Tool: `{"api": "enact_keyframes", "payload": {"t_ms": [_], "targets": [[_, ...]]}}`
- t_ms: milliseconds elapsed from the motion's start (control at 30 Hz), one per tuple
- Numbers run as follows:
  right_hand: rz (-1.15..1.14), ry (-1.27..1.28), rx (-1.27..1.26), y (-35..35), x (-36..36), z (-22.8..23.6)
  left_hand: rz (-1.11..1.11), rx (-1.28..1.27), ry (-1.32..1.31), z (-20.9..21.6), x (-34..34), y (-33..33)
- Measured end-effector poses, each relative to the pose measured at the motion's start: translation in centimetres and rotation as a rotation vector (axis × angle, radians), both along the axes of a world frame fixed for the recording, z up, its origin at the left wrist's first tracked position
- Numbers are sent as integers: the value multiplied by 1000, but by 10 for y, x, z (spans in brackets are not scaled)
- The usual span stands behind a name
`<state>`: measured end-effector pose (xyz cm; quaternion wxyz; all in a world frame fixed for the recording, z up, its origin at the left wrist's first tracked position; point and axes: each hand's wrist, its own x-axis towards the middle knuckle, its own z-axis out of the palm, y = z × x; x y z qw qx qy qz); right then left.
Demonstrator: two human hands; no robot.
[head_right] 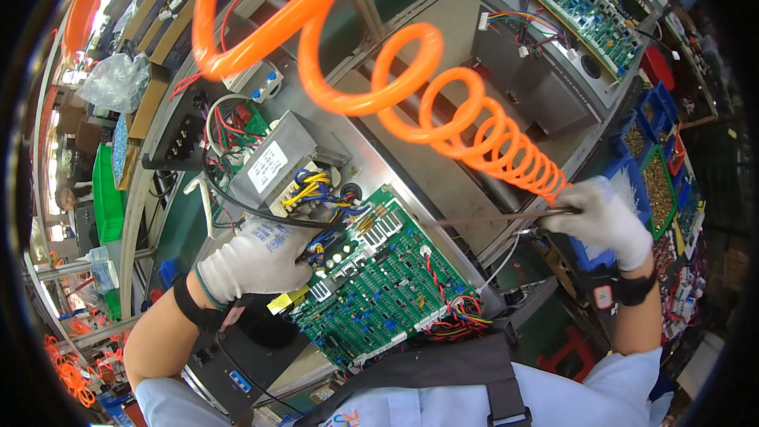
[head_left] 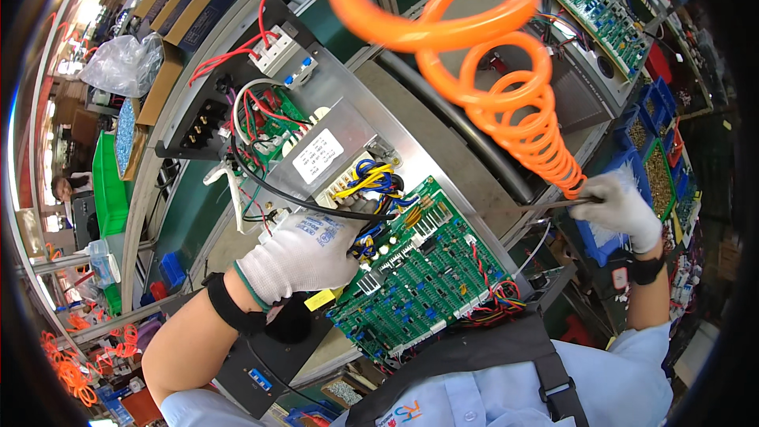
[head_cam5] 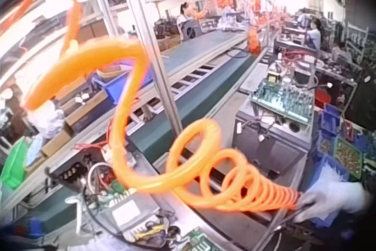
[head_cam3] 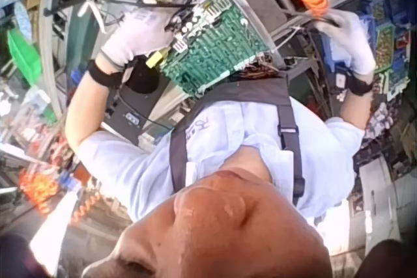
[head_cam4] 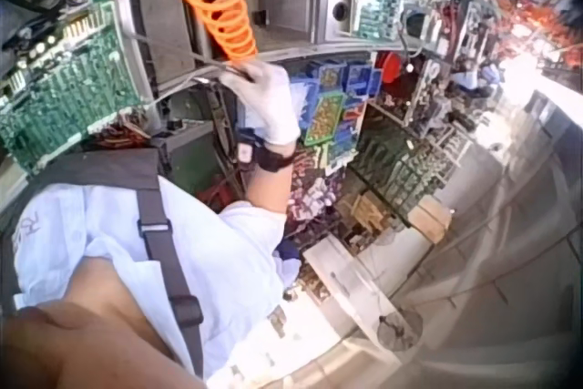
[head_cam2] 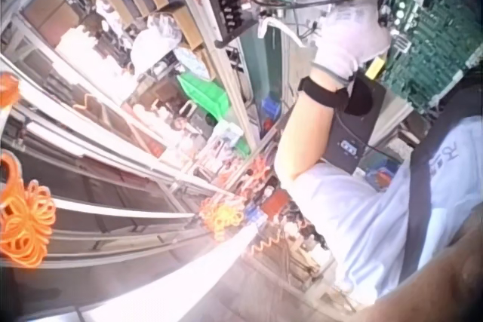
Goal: Assembling an industrial electronic unit by connecting wire harnesses to a circuit board and securing internal components.
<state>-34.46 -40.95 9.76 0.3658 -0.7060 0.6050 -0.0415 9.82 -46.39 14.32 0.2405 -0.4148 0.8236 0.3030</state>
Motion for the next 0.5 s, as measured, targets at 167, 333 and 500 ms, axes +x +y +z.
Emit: {"api": "enact_keyframes", "payload": {"t_ms": [167, 333, 500], "targets": [[-738, -482, 21, 104, -82, 10, 18, -106, 154, -8, 14, 10], [-1609, -331, -315, 270, -141, -93, -75, -26, 140, -9, 8, -2], [-2086, -274, -170, 349, -151, -197, -91, -79, 183, -12, 8, -4]]}}
